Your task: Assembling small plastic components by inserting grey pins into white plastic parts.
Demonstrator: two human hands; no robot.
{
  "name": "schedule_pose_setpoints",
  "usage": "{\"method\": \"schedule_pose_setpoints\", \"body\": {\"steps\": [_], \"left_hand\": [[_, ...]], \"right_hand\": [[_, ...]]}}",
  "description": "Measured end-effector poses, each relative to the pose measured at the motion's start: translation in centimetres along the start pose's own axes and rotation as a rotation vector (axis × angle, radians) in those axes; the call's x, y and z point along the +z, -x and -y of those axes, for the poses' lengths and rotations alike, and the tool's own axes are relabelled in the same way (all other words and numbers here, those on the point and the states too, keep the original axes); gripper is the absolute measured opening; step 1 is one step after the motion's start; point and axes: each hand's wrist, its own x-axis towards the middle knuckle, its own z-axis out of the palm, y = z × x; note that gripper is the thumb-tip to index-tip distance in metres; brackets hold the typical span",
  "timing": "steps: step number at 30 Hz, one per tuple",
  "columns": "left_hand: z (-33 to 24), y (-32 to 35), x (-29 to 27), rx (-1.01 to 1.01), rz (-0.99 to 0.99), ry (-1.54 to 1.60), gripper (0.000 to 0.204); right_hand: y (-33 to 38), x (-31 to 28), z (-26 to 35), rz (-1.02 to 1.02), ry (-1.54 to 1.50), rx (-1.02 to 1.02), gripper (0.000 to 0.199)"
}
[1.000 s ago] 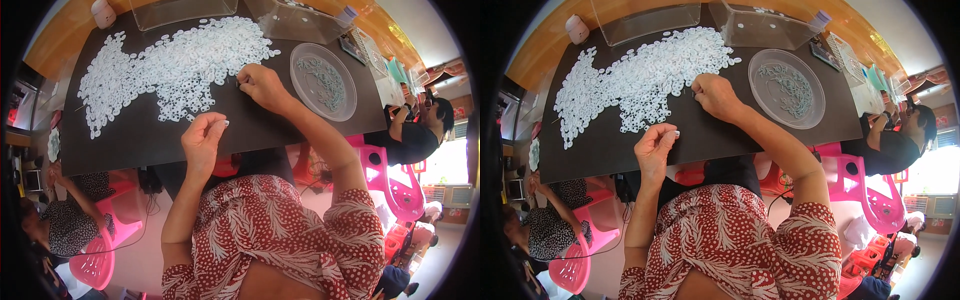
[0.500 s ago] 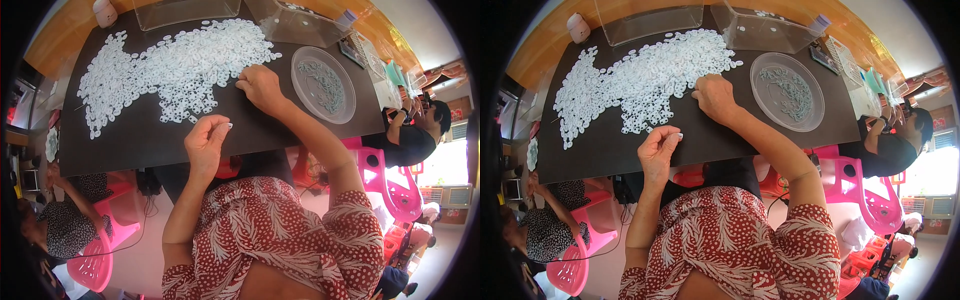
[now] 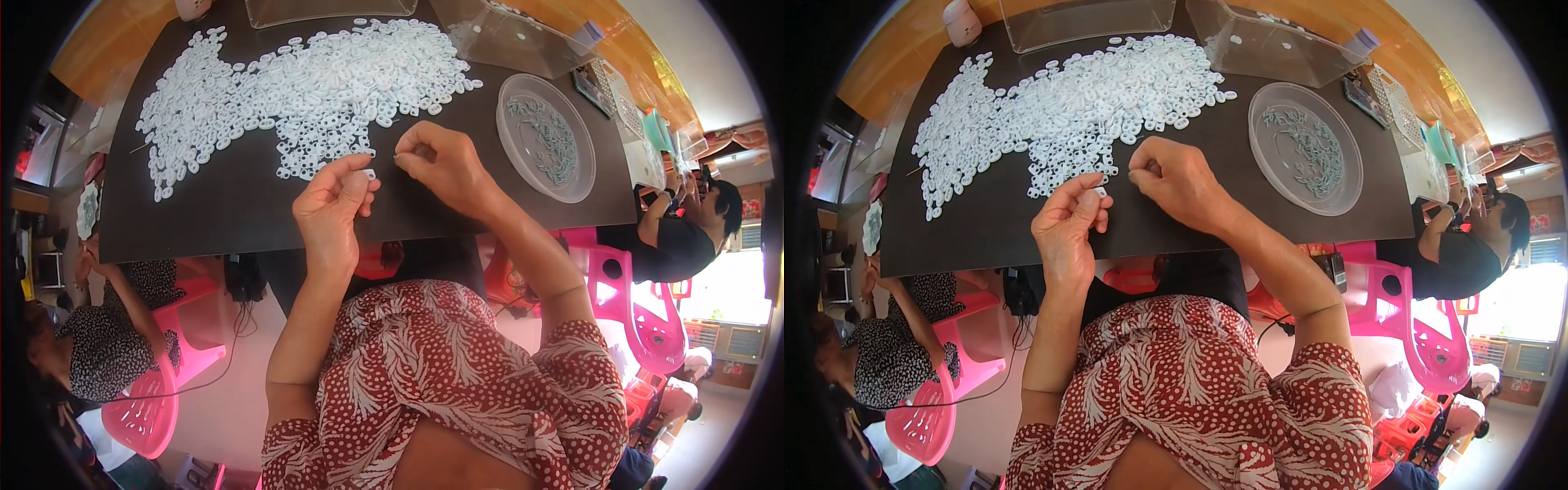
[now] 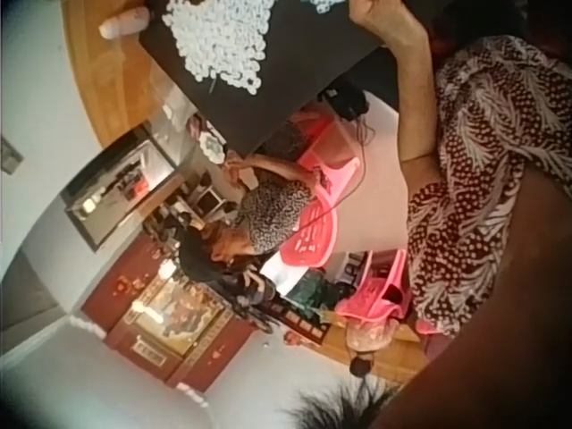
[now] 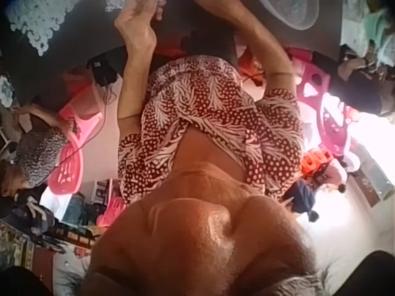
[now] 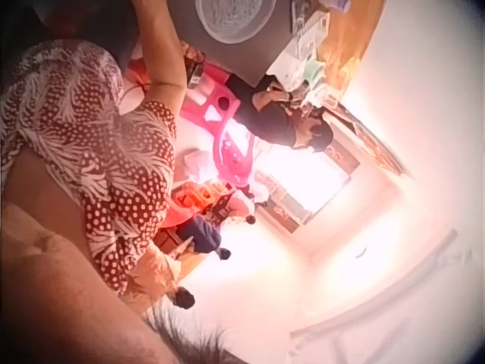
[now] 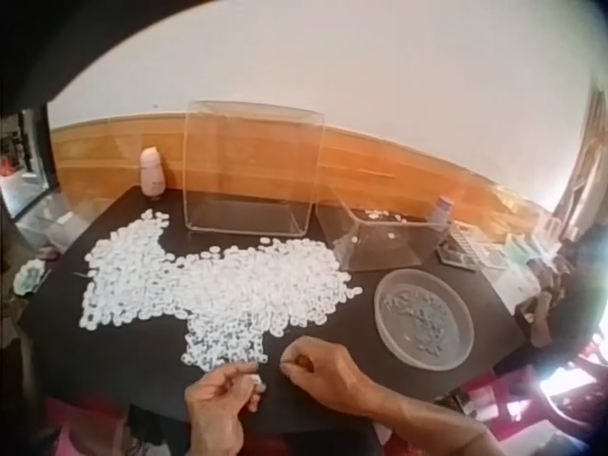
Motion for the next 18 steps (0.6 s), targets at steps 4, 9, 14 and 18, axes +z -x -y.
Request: {"method": "schedule_pose_setpoints", "body": {"steps": [4,9,14,18], "left_hand": [[0.1,0.2,0.4,-0.049,-0.024,0.024,0.013],[0.5,0.6,0.5,0.055,-0.052,-0.018,0.010],[0.1,1.1,0.8,0.136,-0.036,-0.087,0.009],[0.0,1.3,0.2,0.086,-0.025,-0.109,0.009]], "right_hand": [[0.9,1.1,1.5,-0.005,-0.118,0.008,0.007],[0.7,1.6,2.4,0.032,-0.161,-0.027,0.006],[0.9,1.6,2.8,0.054,-0.232,0.000,0.006],[0.9,1.2,2.8,0.107,-0.273,-0.009,0.007]]}}
